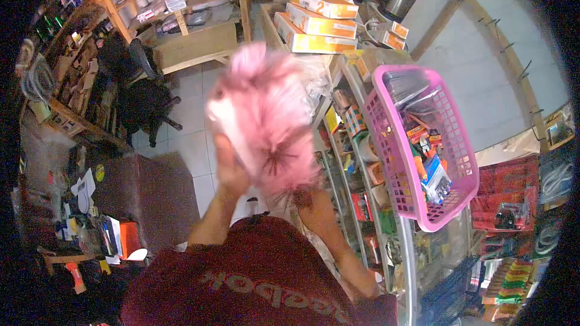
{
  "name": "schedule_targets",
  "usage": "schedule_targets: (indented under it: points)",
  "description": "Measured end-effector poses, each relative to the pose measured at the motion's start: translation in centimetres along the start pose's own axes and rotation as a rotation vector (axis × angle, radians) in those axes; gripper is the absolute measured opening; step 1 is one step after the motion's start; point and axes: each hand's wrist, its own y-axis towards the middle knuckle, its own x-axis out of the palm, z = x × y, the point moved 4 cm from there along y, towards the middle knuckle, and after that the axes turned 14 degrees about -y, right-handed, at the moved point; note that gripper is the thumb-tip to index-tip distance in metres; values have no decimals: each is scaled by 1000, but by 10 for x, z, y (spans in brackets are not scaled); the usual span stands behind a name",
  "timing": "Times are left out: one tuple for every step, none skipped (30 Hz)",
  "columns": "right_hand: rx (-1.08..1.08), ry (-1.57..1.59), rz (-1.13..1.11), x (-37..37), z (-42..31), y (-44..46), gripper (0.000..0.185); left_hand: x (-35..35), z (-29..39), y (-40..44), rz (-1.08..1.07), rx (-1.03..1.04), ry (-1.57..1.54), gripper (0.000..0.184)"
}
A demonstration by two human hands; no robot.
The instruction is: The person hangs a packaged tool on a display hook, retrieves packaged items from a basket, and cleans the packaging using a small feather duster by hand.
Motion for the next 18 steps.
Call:
schedule_targets:
  points:
    - [-3, -15, 40, -1, -5, -2, 13, 9, 1, 1, -68, 133, 160, 71]
    - [-4, -30, 77, -3, -16, -8, 14, 15, 5, 3, -135, 251, 273, 71]
    - [-7, -46, 118, -5, -24, -13, 14, 24, 12, 8, -205, 341, 280, 70]
    - [-12, -98, 87, -7, -25, -16, 14, 35, 19, 14, -275, 430, 283, 69]
    - [-8, -148, 55, -7, -25, -22, 14, 23, 19, 16, -141, 174, -18, 68]
    - [-5, -197, 22, -8, -25, -26, 14, 19, 13, 13, -83, 55, -110, 68]
    - [30, -145, -8, -13, -24, -22, 15, 15, 8, 8, -15, -58, -207, 68]
    - [66, -90, -37, -19, -23, -14, 16, 14, -4, 0, -28, -33, -96, 70]
    - [101, -38, -64, -23, -23, -10, 18, 7, -10, -2, -105, 34, 47, 70]
    - [228, 10, -134, -19, -27, -16, 24, 1, -16, -3, -172, 111, 185, 70]
    - [152, -25, -125, -15, -28, -23, 25, -11, -18, 0, -305, 226, 355, 68]
    - [79, -59, -113, -9, -24, -33, 27, -10, -11, 7, -441, 340, 523, 66]
    - [9, -94, -101, -5, -23, -38, 28, -9, -7, 10, -428, 363, 494, 65]
    - [-32, -135, -77, -7, -20, -36, 29, -6, -3, 13, -415, 387, 466, 64]
    - [-71, -178, -50, -11, -19, -35, 30, 28, 29, 18, -251, 309, 246, 64]
    - [73, -118, -123, -17, -20, -28, 30, 46, 42, 20, -82, 221, 31, 64]
    - [229, -55, -195, -19, -18, -27, 31, 35, 32, 15, -7, 204, 46, 61]
    - [101, -70, -82, -18, -21, -32, 27, 24, 21, 10, 67, 186, 59, 59]
